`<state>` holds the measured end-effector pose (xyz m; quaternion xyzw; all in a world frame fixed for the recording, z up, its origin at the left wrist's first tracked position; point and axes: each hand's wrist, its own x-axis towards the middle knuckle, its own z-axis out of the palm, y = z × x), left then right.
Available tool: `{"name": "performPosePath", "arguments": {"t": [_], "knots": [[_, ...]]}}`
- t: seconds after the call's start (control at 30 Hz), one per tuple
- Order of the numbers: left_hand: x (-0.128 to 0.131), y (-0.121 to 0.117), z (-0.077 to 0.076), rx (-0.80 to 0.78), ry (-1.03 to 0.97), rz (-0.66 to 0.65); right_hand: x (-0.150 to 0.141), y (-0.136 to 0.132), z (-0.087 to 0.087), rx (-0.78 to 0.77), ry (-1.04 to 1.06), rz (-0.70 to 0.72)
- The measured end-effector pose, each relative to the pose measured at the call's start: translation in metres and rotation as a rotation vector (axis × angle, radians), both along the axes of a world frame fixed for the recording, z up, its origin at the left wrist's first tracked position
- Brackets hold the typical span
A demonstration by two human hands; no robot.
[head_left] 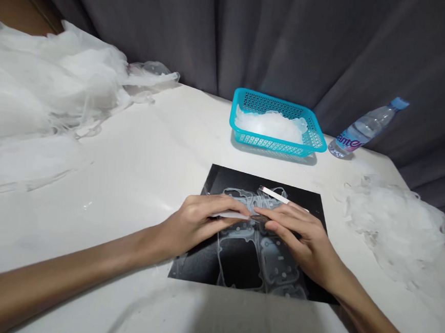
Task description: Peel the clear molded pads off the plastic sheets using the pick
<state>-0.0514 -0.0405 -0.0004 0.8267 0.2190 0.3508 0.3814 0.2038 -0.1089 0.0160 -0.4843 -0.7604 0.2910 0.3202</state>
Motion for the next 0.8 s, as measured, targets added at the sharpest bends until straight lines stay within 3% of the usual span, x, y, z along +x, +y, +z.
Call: {"name": "performPosePath", "arguments": {"t": [0.43,0.67,0.8], "knots": [[-0.001,0.002,-0.004,0.027,0.0,-0.005,-0.002,0.001,0.002,-0.01,0.017,-0.026],[0.0,0.001,-0.005,-0.004,0.005,-0.003,0.006,0.005,0.008,0.002,0.053,-0.128],[0.0,0.001,-0.004,-0.047,-0.005,0.002,0.027,0.016,0.006,0.048,0.037,-0.23]]}}
